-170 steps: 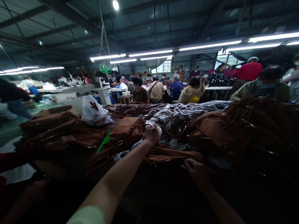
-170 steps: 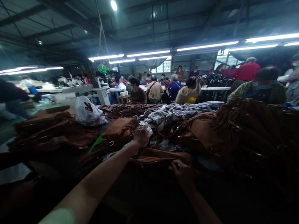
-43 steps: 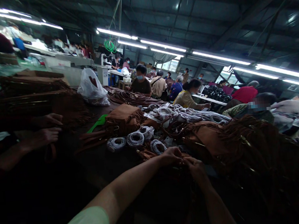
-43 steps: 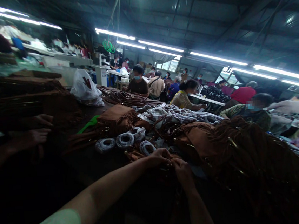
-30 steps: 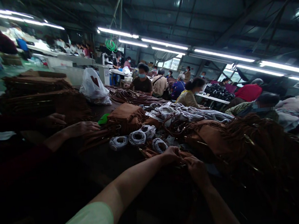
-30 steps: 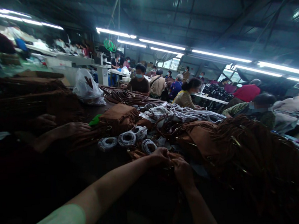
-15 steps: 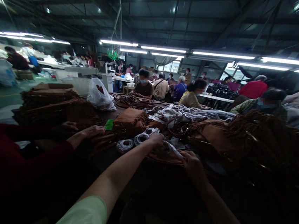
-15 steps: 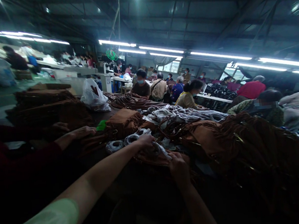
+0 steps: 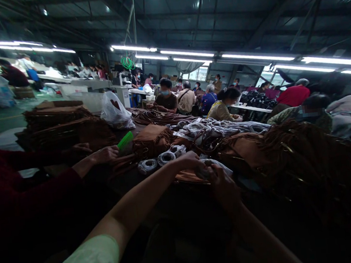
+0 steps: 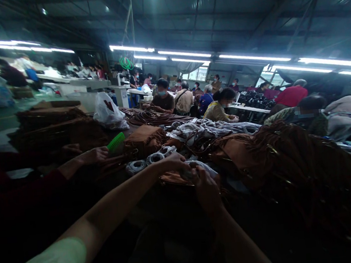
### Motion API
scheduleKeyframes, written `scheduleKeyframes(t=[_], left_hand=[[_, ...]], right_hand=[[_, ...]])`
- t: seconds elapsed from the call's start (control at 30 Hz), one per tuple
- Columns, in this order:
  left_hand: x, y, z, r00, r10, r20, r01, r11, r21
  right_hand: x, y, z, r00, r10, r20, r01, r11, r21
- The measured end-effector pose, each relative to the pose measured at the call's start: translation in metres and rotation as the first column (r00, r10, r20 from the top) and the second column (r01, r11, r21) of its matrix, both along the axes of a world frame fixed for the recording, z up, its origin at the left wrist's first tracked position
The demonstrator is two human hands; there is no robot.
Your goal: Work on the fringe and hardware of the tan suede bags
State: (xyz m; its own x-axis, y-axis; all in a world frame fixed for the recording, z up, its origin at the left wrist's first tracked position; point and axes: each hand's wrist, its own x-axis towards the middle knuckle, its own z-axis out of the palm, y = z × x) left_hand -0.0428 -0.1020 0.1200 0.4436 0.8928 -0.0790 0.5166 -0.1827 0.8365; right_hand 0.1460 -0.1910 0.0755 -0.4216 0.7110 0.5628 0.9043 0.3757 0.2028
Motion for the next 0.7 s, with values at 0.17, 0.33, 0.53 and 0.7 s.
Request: scheduleKeyframes(t=[0.17, 0.33, 0.53, 0.7], left_hand=[[-0.008, -0.010, -0.025, 0.962, -0.241, 0.128, 0.232, 0.969, 0.083], [0.002, -0.026, -0.061, 0.913, -0.238, -0.333, 0.367, 0.837, 0.406], [0.024, -0.009, -0.042, 0.865, 0.055, -0.498, 0.300, 0.740, 0.603], [0.026, -0.007, -0.024, 0.865, 0.109, -0.490, 0.286, 0.695, 0.660]], right_hand=[[0.030, -0.021, -0.006, 0.987, 0.151, -0.061, -0.149, 0.988, 0.025], [0.034, -0.053, -0.018, 0.813, 0.581, 0.029, -0.580, 0.813, -0.050], [0.029, -0.056, -0.034, 0.740, 0.661, 0.125, -0.612, 0.738, -0.285], [0.040, -0.032, -0.025, 0.796, 0.590, 0.136, -0.506, 0.772, -0.384]])
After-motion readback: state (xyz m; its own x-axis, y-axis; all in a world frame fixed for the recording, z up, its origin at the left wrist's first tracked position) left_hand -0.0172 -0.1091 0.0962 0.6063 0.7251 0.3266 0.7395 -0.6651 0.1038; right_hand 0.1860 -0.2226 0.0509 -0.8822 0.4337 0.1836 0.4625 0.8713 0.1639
